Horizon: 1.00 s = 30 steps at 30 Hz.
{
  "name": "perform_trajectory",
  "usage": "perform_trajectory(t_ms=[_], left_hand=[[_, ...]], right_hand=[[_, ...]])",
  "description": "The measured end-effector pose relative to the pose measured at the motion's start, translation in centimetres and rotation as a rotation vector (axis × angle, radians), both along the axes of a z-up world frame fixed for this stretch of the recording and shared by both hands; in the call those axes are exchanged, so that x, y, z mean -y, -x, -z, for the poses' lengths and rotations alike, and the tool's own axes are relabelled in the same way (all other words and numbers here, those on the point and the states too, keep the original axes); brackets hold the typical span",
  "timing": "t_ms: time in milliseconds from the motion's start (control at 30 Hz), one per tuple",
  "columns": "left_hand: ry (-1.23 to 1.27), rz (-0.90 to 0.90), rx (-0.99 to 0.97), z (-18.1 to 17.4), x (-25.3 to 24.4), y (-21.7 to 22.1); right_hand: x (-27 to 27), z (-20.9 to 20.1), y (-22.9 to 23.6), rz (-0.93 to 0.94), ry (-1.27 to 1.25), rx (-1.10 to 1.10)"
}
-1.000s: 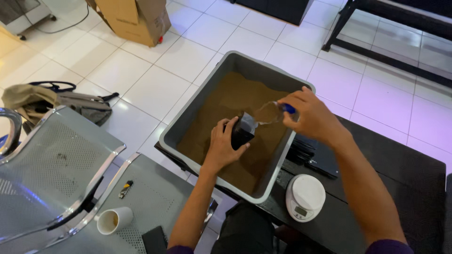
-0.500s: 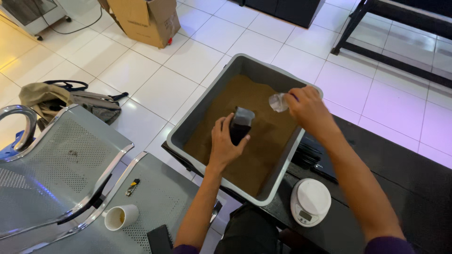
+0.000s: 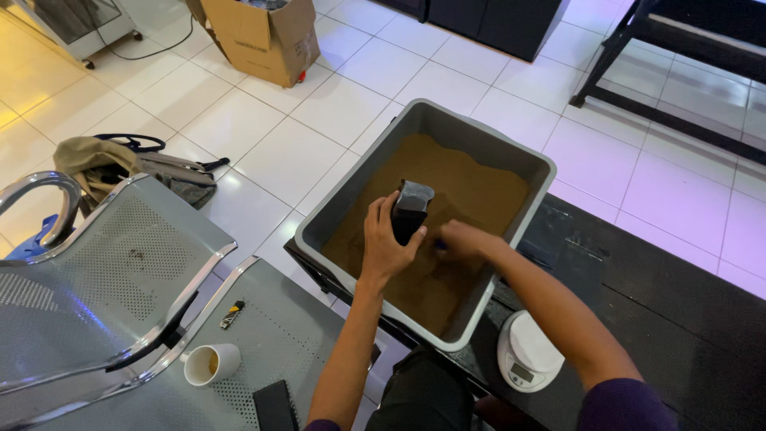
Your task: The person scoops a brown granular material from a large bin into black pouches using a cut plastic bottle, weighs each pouch on a digital scale, folds the top, and places it in a bin. The process is repeated for multiple pouches.
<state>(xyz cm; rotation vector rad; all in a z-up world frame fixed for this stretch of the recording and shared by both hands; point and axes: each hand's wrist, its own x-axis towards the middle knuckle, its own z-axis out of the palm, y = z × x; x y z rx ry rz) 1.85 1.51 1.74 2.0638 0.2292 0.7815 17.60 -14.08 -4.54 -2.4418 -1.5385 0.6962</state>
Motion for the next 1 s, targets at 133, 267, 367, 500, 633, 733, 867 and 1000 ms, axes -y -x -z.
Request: perform_trajectory(t_ms=[133,267,367,500,633,733,867,1000], left_hand=[[-0.030,0.045,-0.005,0.2,0.1,0.2],[-0.078,0.103,-0.056,0.3,0.3,0.4],[-0.105,0.152,-0.092,0.4,0.4,0.3],[-0.172,0.243,-0.223,0.3,0.8,0.5],[-0.198,0.273,-0.272,0.4,1.0,0.5],[-0.232,0.288,-0.313,0.5,1.0,0.3],[-0.219,0.299,-0.308,0.1,1.0,0.4],[-0.206,0.270,-0.254,0.1,1.1,0.5]], right_hand=[[3.4,-6.6,-0.1,0.127,-0.025,-0.017],[8.1,-10.3,-1.3,0.376,-0.129,0.054],[10.0,-14.5,-0.9,0.460,-0.221,0.090],[11.0,-17.2,0.2,0.397,-0.367,0.327],[9.6,-18.4,1.3,0.196,-0.348,0.518],[8.1,-17.8,1.6,0.054,-0.320,0.669],[6.7,-17.1,1.9,-0.181,-0.334,0.933],[6.5,-18.2,3.1,-0.208,-0.357,1.021]])
